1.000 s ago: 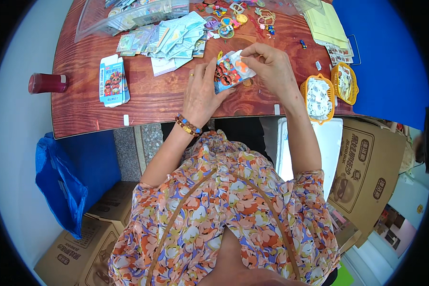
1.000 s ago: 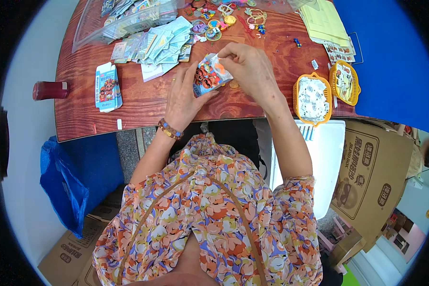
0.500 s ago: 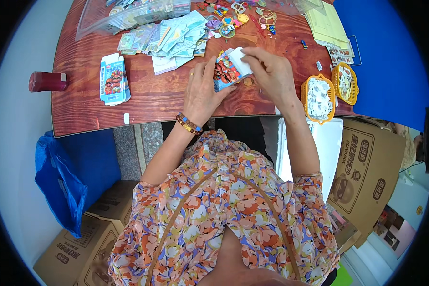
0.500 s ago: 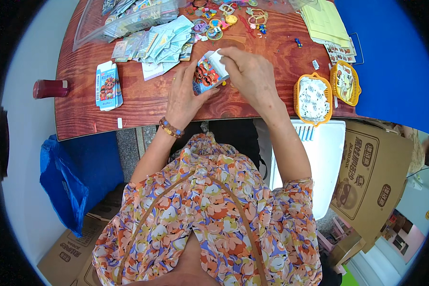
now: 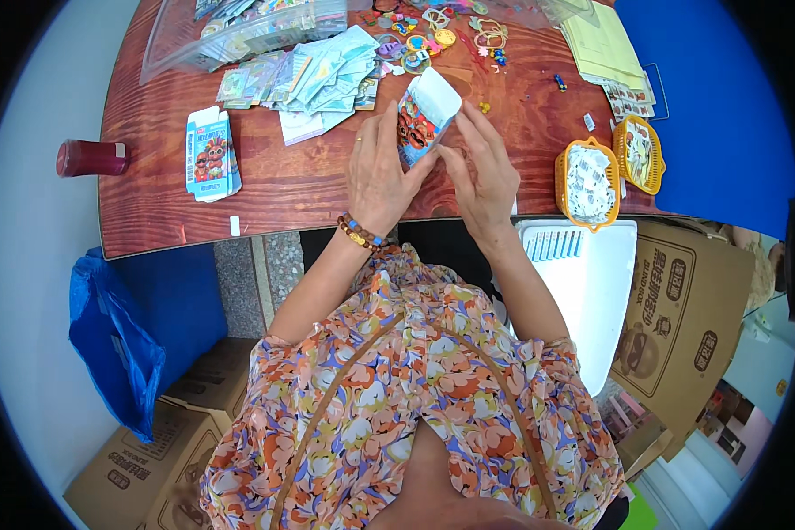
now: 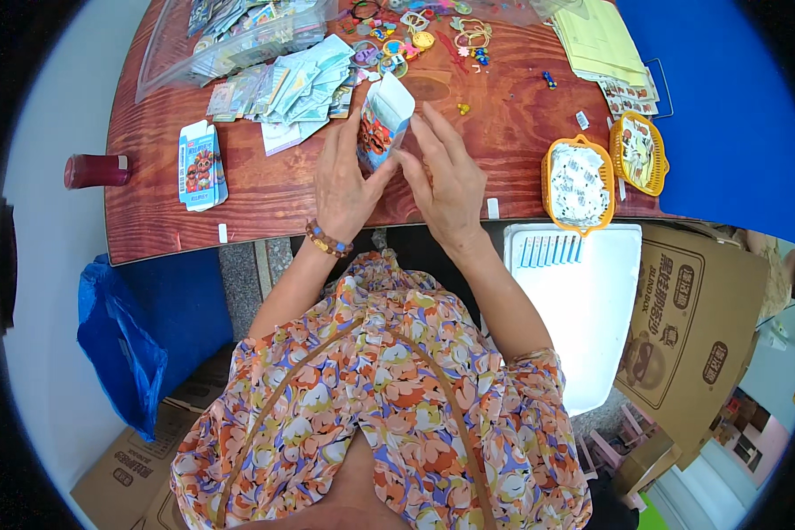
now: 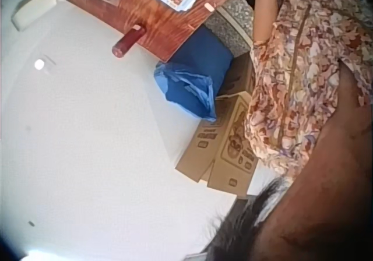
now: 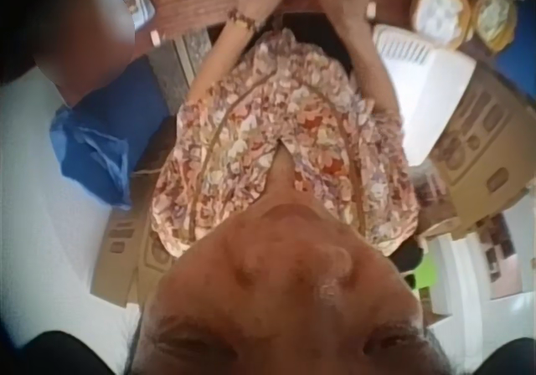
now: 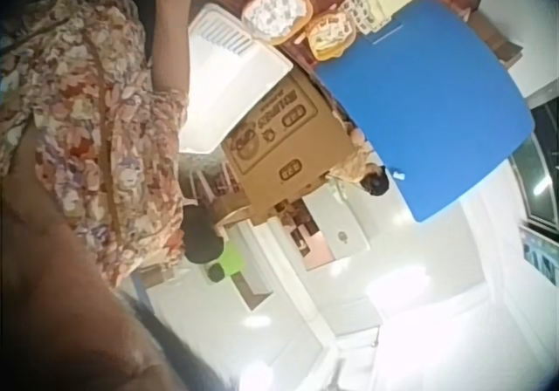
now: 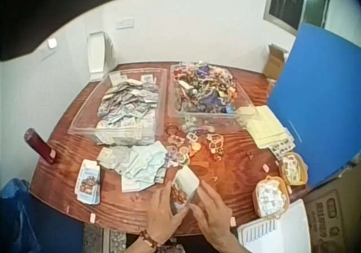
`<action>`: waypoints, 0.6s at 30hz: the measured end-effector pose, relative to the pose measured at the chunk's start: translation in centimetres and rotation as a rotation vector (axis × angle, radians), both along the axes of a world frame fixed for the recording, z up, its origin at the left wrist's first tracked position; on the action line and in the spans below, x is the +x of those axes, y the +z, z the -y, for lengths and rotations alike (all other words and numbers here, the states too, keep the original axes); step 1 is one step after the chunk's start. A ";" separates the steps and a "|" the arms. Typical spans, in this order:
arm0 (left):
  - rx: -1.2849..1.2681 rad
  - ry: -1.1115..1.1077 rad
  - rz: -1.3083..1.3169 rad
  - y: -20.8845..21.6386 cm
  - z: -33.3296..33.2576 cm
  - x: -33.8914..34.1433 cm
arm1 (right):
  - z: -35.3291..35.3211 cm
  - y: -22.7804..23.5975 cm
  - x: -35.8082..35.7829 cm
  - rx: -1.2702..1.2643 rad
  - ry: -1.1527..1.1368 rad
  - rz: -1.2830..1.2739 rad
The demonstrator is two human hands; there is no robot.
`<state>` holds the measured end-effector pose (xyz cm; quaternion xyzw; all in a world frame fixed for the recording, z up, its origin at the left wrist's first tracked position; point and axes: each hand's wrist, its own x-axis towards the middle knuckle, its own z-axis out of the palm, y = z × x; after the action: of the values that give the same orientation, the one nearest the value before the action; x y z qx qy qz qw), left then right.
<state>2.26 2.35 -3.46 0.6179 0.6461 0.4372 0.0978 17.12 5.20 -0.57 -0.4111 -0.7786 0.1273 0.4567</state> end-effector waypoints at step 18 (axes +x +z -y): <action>0.022 -0.166 0.449 0.7 0.9 -1.1 | -1.6 -1.4 1.3 -0.452 0.224 -0.364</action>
<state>1.21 1.47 -2.72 0.5572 0.5502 0.5611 0.2681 18.43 6.76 -1.93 -0.3843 -0.6766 0.4184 0.4685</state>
